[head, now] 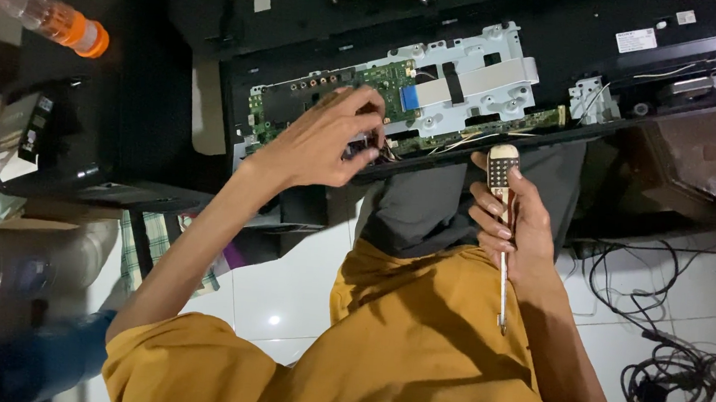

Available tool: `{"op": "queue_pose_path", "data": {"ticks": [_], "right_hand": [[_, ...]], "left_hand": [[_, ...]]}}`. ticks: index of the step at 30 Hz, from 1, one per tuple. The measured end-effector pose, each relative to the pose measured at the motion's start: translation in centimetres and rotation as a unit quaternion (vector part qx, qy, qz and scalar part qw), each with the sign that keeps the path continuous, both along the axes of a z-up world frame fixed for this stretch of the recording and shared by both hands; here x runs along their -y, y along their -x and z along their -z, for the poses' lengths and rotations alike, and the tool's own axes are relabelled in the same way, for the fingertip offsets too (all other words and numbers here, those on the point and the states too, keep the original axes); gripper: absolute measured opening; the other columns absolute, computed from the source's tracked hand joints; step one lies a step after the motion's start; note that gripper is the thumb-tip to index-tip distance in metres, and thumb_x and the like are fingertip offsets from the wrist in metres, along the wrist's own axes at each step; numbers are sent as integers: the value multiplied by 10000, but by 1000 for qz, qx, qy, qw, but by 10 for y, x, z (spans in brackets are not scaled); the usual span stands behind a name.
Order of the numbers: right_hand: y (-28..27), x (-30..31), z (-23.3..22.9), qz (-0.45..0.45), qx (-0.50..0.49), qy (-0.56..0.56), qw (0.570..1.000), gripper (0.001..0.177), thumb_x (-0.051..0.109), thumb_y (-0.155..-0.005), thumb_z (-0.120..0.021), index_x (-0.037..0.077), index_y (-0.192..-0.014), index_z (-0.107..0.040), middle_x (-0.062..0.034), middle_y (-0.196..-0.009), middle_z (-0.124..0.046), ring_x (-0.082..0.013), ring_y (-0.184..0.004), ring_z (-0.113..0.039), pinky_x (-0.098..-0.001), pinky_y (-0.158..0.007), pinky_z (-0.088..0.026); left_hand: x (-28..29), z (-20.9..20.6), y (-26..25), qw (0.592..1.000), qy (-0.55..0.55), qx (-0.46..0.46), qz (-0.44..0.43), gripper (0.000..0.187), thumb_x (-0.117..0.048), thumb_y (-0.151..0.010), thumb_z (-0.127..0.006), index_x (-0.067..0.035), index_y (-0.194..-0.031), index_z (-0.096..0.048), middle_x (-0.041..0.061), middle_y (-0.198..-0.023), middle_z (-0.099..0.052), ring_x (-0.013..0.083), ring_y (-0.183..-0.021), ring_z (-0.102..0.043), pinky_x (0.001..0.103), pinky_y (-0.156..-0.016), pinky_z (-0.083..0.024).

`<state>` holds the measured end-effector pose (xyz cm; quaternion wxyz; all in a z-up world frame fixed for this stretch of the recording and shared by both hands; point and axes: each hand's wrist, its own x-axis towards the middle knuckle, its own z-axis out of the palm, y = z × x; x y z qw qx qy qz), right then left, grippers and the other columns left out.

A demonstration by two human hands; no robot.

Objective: The person works on the internal components of a disassembled electronic device, likely a television or monitor. They use a screwdriver to manipulate screws and parts on the circuit board and metal chassis, occasionally picking up small components with their fingers.

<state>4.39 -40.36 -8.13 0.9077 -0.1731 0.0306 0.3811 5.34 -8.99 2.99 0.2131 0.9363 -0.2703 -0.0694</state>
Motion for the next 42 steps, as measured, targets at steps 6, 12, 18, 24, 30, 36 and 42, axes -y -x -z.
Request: {"op": "queue_pose_path", "data": {"ticks": [6, 12, 18, 24, 30, 36, 42], "right_hand": [[1, 2, 2, -1, 21, 13, 1000, 546, 380, -1088, -458, 35, -1508, -402, 19, -720, -345, -55, -443, -362, -136, -229, -353], [1, 5, 1, -10, 39, 25, 999, 550, 381, -1089, -449, 37, -1515, -390, 11, -708, -349, -61, -433, -360, -134, -229, -356], [-1, 5, 2, -14, 32, 20, 999, 546, 380, -1082, -456, 31, -1500, -431, 3, -695, -347, -67, -426, -361, -132, -222, -352], [5, 8, -15, -12, -4, 29, 1000, 480, 334, -1057, -563, 66, -1452, -506, 18, -731, -362, -40, -484, -257, -157, -338, -234], [-5, 11, -28, -23, 29, 77, 996, 496, 317, -1053, -563, 86, -1481, -466, 33, -740, -334, -21, -486, -234, -148, -324, -204], [-26, 32, -37, -27, 30, 107, 993, 507, 326, -1047, -573, 67, -1472, -477, 36, -737, -296, -23, -488, -226, -162, -352, -158], [-52, 34, -78, 47, 81, 327, 940, 395, 287, -987, -571, 95, -1333, -565, 93, -695, -265, 5, -499, -147, -157, -339, -88]], "left_hand": [[3, 9, 0, 998, 60, 15, 22, 46, -140, -840, -659, -107, -861, -636, 145, -1054, -674, 388, -1198, -559, 634, -1156, -265], [7, 16, 0, 997, 8, 71, 33, 84, -96, -794, -610, -173, -805, -579, 46, -829, -687, 312, -1142, -632, 711, -1208, -124], [6, 26, -1, 998, 53, 21, 3, 108, -68, -799, -594, -111, -897, -609, 87, -883, -690, 323, -1152, -614, 727, -1209, -27], [-9, 1, -1, 993, 105, 31, -37, 370, 115, -820, -565, -107, -1115, -554, 93, -1127, -591, 258, -1245, -580, 581, -1297, -47], [-47, -8, 10, 935, 272, 197, -111, 194, -84, -957, -519, -24, -1122, -602, 153, -1099, -612, 299, -1090, -565, 530, -1127, -421], [-91, 29, 54, 890, 287, 226, -275, 138, 22, -1031, -533, -2, -1155, -590, 172, -1138, -644, 108, -620, -404, 247, -633, -381], [-85, 39, 74, 853, 291, 215, -376, 120, -105, -1141, -568, -40, -1058, -625, 120, -1122, -566, 174, -869, -502, 298, -694, -336]]}}
